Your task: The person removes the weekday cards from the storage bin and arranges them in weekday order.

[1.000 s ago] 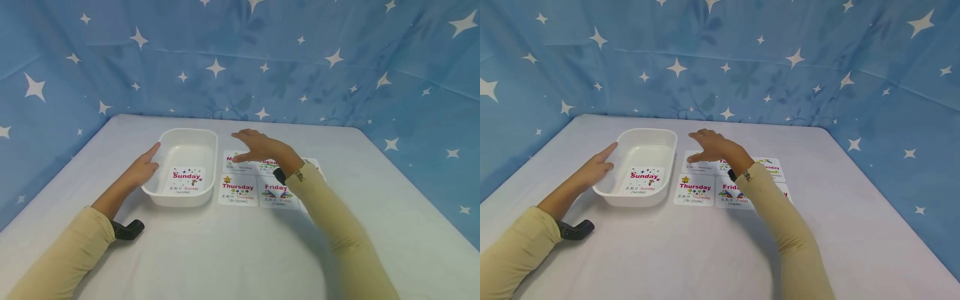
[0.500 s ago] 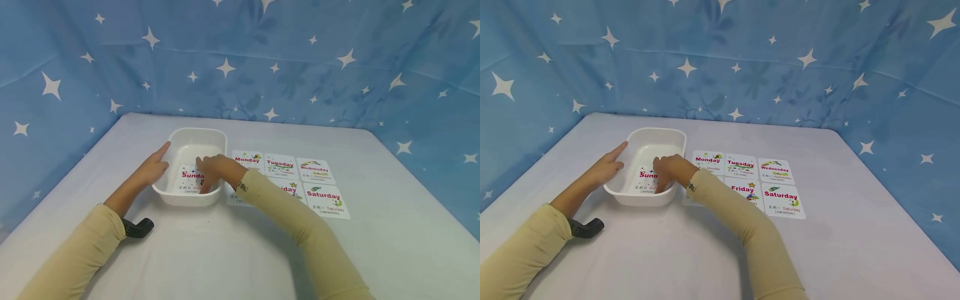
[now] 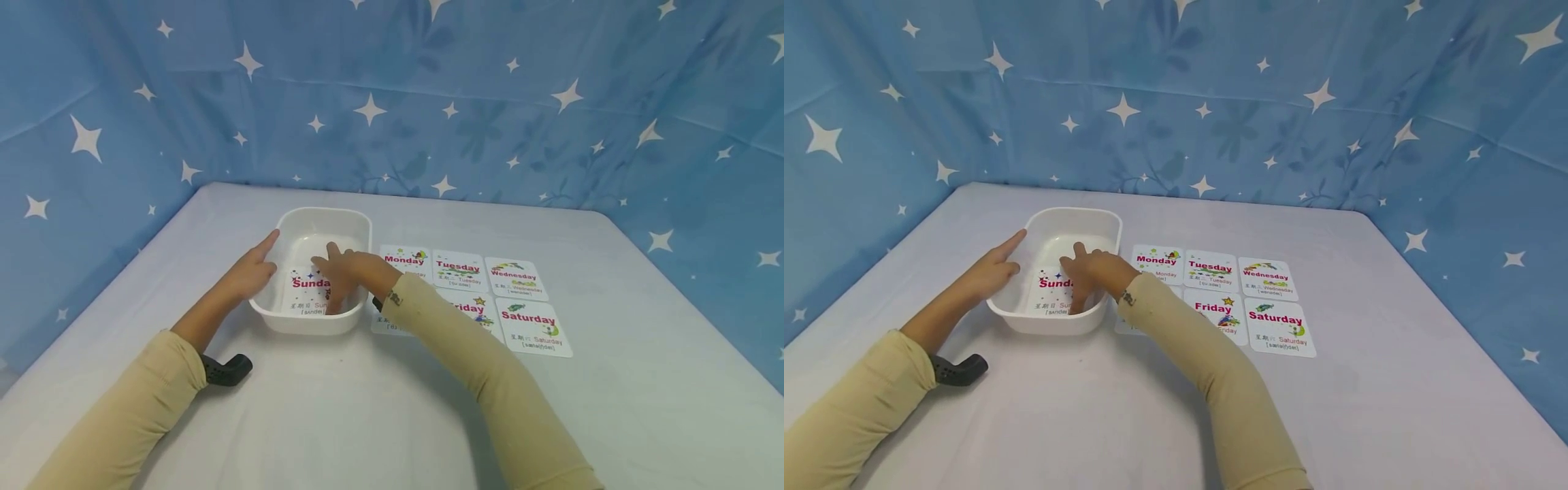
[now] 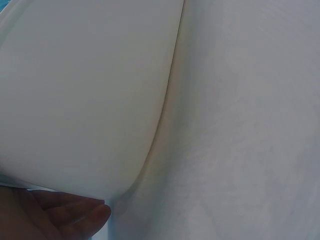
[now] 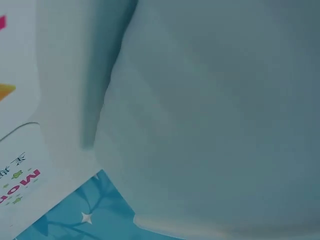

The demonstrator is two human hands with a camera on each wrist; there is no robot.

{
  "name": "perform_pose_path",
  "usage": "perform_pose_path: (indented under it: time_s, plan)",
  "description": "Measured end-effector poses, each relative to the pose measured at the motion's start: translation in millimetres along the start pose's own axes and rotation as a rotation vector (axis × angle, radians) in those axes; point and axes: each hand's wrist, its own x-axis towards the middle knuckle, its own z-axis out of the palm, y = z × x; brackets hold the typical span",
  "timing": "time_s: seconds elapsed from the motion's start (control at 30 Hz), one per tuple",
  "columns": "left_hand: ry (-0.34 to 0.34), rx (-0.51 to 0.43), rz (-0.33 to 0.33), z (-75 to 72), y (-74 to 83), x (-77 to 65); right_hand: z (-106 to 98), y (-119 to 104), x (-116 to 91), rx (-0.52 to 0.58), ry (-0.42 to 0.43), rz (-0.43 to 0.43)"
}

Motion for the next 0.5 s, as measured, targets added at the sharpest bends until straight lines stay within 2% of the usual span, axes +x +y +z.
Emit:
perform_pose_path:
  time_s: [0.2,0.5]
  plan:
    - [0.008,0.011,0.013,-1.4,0.9,-0.8,-1.1,0.3,0.5,-0.067,0.052,-0.069]
    - [0.007,-0.001,0.006,0.8,0.2,-0.6,1.2,-1.3,1.5,-0.091,0.051,-0.034]
